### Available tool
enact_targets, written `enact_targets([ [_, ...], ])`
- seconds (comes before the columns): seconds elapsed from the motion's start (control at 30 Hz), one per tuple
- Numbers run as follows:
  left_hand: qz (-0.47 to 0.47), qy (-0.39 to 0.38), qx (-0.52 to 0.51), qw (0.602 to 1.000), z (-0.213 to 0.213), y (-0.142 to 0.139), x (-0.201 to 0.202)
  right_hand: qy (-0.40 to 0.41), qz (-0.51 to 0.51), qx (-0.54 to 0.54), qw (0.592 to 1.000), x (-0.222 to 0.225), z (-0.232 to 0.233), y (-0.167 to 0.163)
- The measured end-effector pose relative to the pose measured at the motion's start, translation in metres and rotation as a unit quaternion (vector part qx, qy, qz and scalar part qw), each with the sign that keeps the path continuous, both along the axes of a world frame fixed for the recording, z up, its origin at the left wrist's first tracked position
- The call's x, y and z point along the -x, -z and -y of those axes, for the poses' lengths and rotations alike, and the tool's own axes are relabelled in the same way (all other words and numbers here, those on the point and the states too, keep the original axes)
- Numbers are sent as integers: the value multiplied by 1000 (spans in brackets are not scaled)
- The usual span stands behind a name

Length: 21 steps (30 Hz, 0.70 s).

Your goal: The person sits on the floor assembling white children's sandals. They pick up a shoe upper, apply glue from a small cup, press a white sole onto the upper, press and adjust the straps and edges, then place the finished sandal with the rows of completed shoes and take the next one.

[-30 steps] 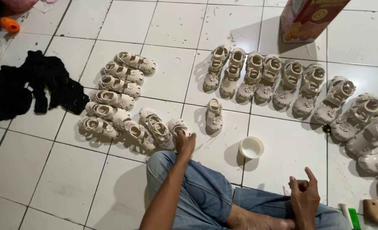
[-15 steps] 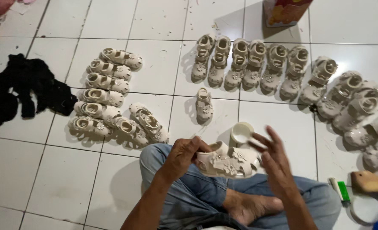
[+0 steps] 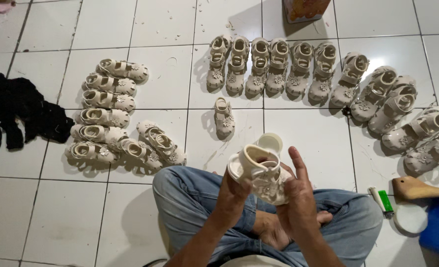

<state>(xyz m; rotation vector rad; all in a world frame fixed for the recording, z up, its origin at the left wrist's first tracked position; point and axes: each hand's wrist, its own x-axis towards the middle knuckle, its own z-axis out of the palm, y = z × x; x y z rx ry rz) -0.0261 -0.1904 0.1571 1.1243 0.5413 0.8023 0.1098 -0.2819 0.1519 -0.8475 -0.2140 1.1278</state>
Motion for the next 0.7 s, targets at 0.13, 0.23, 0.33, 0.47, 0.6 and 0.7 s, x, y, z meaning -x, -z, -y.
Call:
enact_targets([
  [0.13,31,25,46,998,-1,8,3,58,438,-40,896,-6,2,-21],
  [0.23,37,54,83,994,-1,8,5,24,662,-61,747,-29,4,-40],
  [0.33,20,68,117,991,-1,4,4,-46,728,-85,678,-46,3,-50],
  [0.47,2,92,103,990,-1,-1,9,-63,741,-91,662,-48,-1,-44],
  [0.6,-17,104,97,990,0,-3,11,-38,687,-105,718,-37,2,-36],
  [0.7,-28,89,86,992,0,-1,9,-23,687,-36,726,-34,7,-39],
])
